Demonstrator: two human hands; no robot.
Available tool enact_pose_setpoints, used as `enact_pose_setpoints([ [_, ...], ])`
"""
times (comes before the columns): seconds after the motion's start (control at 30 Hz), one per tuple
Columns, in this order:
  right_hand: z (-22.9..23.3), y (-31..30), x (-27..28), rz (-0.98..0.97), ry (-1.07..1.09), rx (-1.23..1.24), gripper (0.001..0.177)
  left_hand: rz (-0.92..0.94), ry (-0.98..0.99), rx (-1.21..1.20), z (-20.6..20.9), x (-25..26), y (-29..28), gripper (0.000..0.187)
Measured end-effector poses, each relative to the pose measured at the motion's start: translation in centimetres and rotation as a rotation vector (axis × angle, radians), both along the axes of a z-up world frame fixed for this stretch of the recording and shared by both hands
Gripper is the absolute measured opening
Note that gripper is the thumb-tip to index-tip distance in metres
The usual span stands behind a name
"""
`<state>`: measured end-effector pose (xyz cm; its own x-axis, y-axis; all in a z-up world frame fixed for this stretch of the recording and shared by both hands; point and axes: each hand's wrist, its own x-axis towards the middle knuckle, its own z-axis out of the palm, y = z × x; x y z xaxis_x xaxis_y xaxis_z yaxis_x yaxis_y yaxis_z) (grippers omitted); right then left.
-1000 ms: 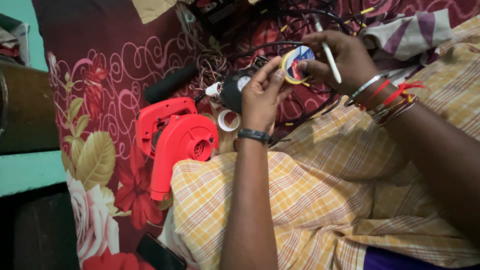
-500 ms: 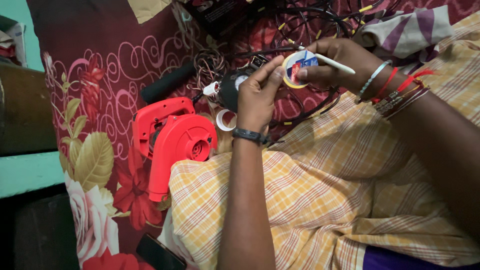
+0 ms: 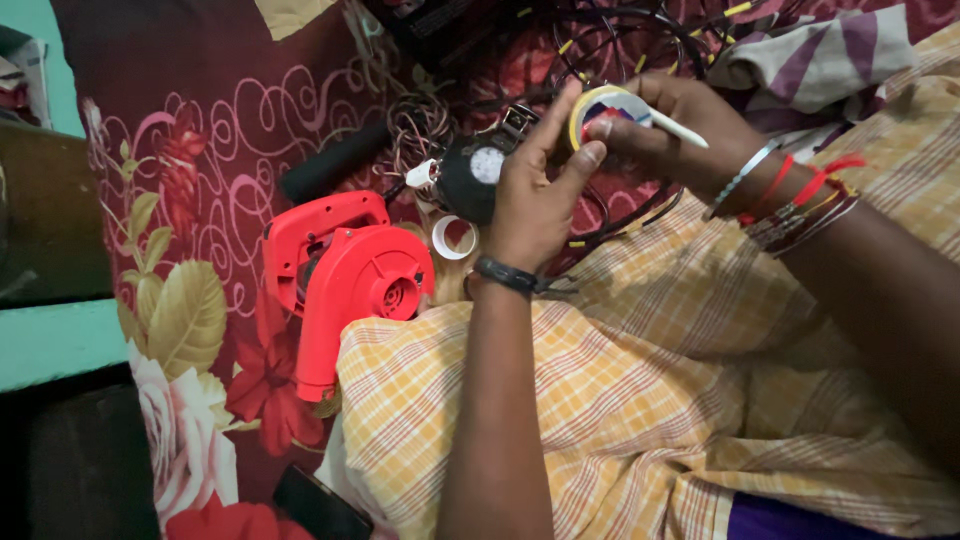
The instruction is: The person sits on a bed and handles a roll of yellow electrical tape and a white stick. They attempt to manipulate the tape roll, peeling and adjusting the tape while holding the stick, amidst a clutter of wires and a red plastic object.
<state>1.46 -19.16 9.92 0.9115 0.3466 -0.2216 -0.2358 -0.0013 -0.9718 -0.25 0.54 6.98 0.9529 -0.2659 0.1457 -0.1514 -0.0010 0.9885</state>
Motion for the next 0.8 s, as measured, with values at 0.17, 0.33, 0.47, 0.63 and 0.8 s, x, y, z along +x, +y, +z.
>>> enact_pose_setpoints([
  [0.17, 0.3, -0.4, 1.0, 0.064, -0.091, 0.020, 0.038, 0.050, 0.170, 0.052, -0.5, 0.2, 0.4, 0.059],
  [0.33, -1.8, 0.6, 0.3, -0.023, -0.167, 0.032, 0.030, 0.064, 0.178, -0.052, -1.6, 0.5, 0.0, 0.058],
  [0.47, -2.6, 1.2, 0.1, -0.099, -0.184, -0.090, 0.028, 0.095, 0.054, 0.023, -2.0, 0.8, 0.0, 0.059],
  [0.63, -2.4, 1.0, 0.5, -0.064, -0.086, -0.183, 0.034, 0.142, 0.293, 0.050, -1.1, 0.7, 0.3, 0.058],
  [0.8, -3.3, 1.0, 0.3, -0.049, -0.273, -0.142, 0.032, 0.121, 0.188, 0.011, -1.7, 0.8, 0.4, 0.041],
])
